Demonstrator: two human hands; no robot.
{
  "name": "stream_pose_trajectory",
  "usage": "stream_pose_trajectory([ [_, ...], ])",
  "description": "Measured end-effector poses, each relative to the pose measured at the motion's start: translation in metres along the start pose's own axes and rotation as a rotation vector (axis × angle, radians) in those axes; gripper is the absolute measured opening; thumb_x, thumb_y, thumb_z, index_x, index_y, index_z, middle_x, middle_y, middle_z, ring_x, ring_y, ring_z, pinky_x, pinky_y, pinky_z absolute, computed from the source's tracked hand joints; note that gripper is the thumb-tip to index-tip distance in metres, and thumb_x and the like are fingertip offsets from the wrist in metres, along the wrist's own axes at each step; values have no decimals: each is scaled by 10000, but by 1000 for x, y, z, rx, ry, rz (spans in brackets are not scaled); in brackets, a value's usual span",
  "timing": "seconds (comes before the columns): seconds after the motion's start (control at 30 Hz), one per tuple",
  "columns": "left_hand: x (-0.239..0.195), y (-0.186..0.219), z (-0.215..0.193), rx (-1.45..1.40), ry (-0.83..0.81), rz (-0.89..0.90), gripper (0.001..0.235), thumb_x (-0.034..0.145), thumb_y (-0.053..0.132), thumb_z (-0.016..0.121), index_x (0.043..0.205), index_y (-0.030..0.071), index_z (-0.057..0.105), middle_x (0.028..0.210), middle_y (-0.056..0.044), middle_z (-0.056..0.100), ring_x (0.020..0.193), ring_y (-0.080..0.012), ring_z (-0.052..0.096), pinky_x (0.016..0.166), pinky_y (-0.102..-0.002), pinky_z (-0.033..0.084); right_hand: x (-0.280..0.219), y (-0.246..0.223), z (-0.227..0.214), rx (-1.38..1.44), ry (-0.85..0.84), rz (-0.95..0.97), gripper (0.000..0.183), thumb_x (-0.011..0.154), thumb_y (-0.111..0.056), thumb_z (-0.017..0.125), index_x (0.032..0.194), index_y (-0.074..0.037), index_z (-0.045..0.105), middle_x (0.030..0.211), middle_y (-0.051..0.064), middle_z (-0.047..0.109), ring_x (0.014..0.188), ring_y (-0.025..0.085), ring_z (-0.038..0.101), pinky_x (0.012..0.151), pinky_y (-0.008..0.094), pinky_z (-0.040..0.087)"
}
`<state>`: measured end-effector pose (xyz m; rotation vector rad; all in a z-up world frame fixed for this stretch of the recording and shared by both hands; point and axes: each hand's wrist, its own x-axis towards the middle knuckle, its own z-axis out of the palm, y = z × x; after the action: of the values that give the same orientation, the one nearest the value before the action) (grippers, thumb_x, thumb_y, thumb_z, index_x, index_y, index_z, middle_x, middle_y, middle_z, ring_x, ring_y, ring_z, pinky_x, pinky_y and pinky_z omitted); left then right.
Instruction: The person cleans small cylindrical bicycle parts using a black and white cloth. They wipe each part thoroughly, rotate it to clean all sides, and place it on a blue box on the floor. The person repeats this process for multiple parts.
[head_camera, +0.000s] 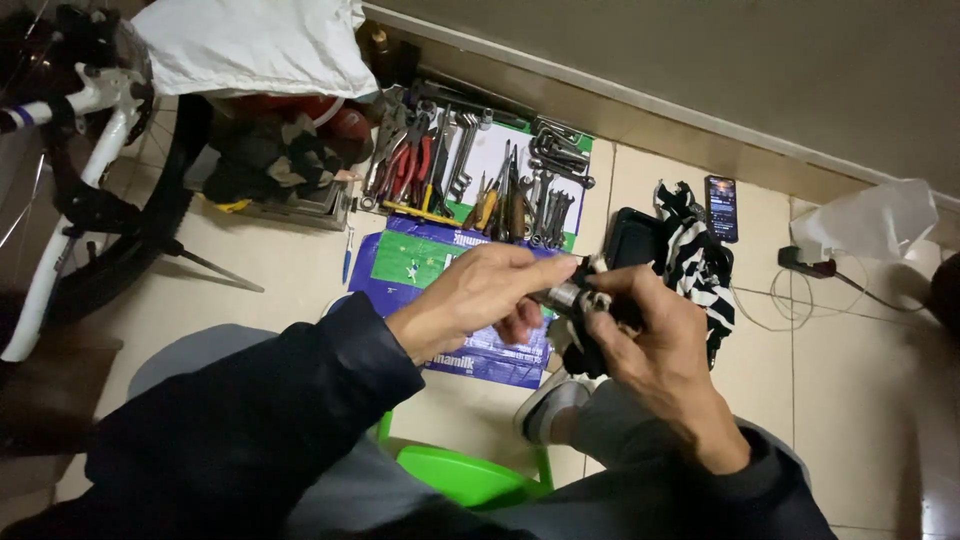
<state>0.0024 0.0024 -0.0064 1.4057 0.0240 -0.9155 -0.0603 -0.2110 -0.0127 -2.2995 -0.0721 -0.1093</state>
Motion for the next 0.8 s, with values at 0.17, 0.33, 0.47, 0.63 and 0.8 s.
stream_pose_trajectory([
  [0.17, 12, -13, -1, 62, -49, 274, 418, 933, 251, 717, 1174, -58, 571, 944, -209, 678, 809, -200, 723, 719, -313, 638, 9, 2, 1, 406, -4, 348, 300, 744, -1, 737, 1042, -34, 727, 745, 102, 656, 672, 182, 604, 599, 340, 504],
  [0.33, 10, -9, -3, 29, -110, 465, 391, 926, 127, 740, 1255, 32, 552, 1156, -248, 674, 1058, -250, 697, 907, -407, 610, 12, -13, -8, 801, 11, 549, 244, 722, 38, 717, 963, 28, 673, 724, 88, 572, 592, 174, 584, 531, 277, 472],
  [0.47, 5, 3, -5, -113, -95, 293, 395, 979, 284, 656, 1226, -15, 584, 1069, -249, 711, 865, -225, 745, 782, -316, 629, 17, -25, -13, 644, 111, 383, 252, 761, -103, 772, 1002, -64, 712, 803, 56, 582, 740, 146, 555, 652, 272, 446],
  [0.63, 2, 4, 0, -274, -35, 169, 493, 955, 412, 650, 1110, -52, 588, 879, -197, 691, 668, -215, 748, 625, -319, 637, 12, -9, -10, 478, 227, 154, 307, 833, -115, 773, 1127, -77, 689, 889, 78, 619, 843, 153, 568, 774, 291, 470],
  [0.8, 1, -2, -1, -259, -70, 90, 565, 962, 481, 633, 1042, -78, 611, 769, -188, 674, 554, -216, 725, 525, -331, 633, 8, -34, 1, 400, 110, 23, 356, 795, 31, 769, 1142, -47, 754, 871, 83, 675, 832, 134, 617, 802, 315, 531],
])
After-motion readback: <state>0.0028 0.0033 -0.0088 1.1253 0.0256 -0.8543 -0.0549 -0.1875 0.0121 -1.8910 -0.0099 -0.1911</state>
